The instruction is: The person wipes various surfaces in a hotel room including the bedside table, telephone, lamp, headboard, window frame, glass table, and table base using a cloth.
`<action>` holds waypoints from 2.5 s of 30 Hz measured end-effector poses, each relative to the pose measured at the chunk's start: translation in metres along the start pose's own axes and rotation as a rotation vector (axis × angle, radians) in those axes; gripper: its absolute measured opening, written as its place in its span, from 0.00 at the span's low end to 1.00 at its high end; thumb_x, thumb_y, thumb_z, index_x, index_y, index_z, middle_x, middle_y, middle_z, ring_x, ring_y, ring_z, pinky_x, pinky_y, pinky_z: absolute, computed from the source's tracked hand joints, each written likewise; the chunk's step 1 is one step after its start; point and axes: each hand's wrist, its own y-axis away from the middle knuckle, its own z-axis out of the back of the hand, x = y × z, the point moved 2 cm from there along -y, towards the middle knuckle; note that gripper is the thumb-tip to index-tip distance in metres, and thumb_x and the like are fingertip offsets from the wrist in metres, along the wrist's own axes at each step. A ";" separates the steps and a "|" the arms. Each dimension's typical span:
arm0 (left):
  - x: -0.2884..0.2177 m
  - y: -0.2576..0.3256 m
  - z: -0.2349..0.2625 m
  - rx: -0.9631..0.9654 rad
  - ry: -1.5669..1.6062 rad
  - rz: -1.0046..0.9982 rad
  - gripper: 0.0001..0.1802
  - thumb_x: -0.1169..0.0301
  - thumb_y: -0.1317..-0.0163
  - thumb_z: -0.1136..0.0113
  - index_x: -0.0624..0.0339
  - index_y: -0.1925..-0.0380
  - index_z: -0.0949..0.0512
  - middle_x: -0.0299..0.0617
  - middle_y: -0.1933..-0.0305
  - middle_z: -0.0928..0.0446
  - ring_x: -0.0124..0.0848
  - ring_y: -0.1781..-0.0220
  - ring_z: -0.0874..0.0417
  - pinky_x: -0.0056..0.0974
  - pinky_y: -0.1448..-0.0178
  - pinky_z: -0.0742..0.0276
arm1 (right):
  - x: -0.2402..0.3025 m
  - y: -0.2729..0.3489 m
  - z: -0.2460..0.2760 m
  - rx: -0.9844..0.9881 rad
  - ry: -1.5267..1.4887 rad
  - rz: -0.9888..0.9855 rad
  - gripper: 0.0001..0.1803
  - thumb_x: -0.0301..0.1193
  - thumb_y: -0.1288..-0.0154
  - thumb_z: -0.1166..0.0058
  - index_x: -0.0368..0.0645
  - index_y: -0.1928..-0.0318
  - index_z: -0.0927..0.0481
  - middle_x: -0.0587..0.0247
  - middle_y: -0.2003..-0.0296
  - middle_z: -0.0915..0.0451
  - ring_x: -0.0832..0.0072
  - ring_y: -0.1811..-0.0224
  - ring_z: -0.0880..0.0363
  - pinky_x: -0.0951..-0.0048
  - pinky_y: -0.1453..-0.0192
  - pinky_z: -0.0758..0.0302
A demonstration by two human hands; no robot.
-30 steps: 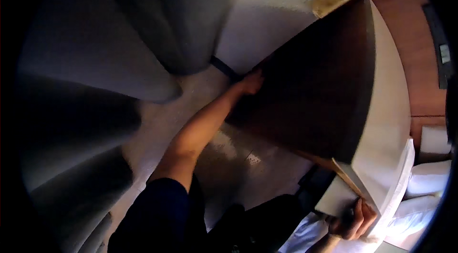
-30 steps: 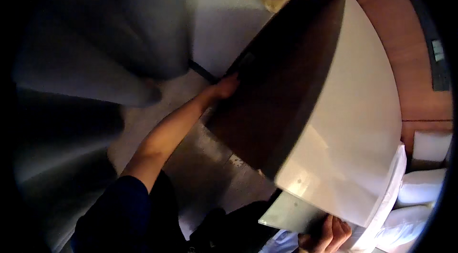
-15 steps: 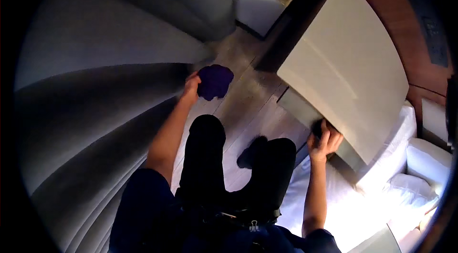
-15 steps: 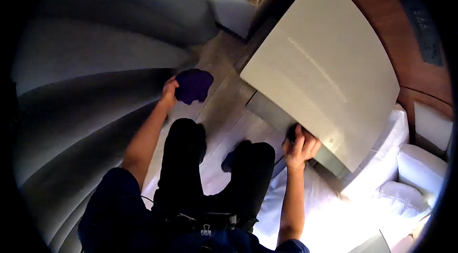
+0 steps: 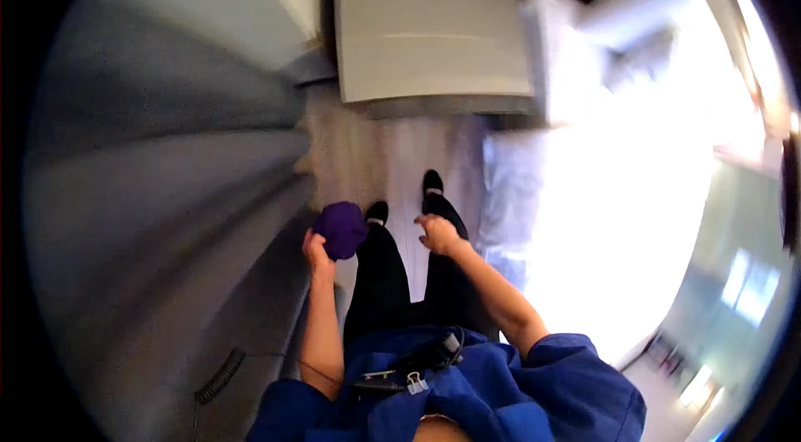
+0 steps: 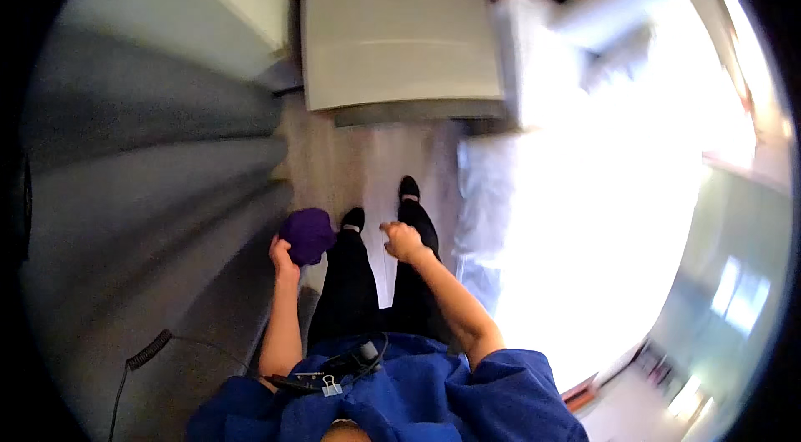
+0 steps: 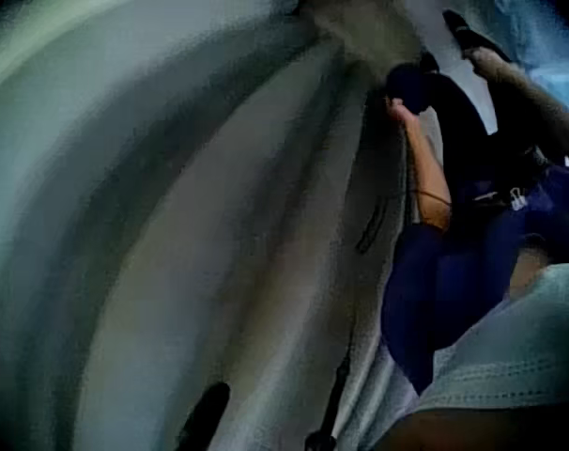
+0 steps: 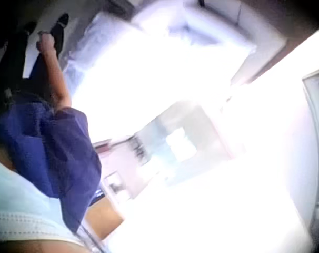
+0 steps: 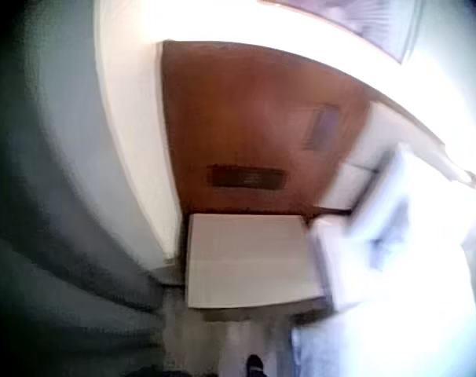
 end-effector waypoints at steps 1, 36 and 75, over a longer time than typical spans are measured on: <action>-0.006 -0.002 -0.002 0.054 -0.094 -0.016 0.26 0.74 0.65 0.55 0.66 0.60 0.24 0.45 0.60 0.25 0.41 0.59 0.23 0.40 0.52 0.25 | 0.001 0.018 -0.009 -0.007 0.045 -0.025 0.21 0.30 0.51 0.44 0.45 0.53 0.26 0.50 0.58 0.23 0.53 0.53 0.24 0.58 0.49 0.26; 0.241 0.489 0.007 2.617 -2.648 -0.502 0.09 0.63 0.48 0.39 0.52 0.69 0.17 0.46 0.70 0.19 0.36 0.66 0.17 0.36 0.61 0.25 | 0.197 0.649 -0.387 -1.404 -1.372 -0.478 0.11 0.35 0.35 0.52 0.40 0.59 0.28 0.55 0.65 0.23 0.61 0.65 0.24 0.65 0.60 0.30; 0.960 0.903 0.431 3.783 -2.326 -0.717 0.09 0.63 0.46 0.38 0.56 0.71 0.18 0.45 0.72 0.20 0.31 0.68 0.18 0.33 0.62 0.26 | -0.018 1.106 -0.919 -1.899 -0.987 -1.004 0.12 0.33 0.40 0.54 0.39 0.62 0.23 0.49 0.65 0.21 0.55 0.61 0.21 0.60 0.59 0.24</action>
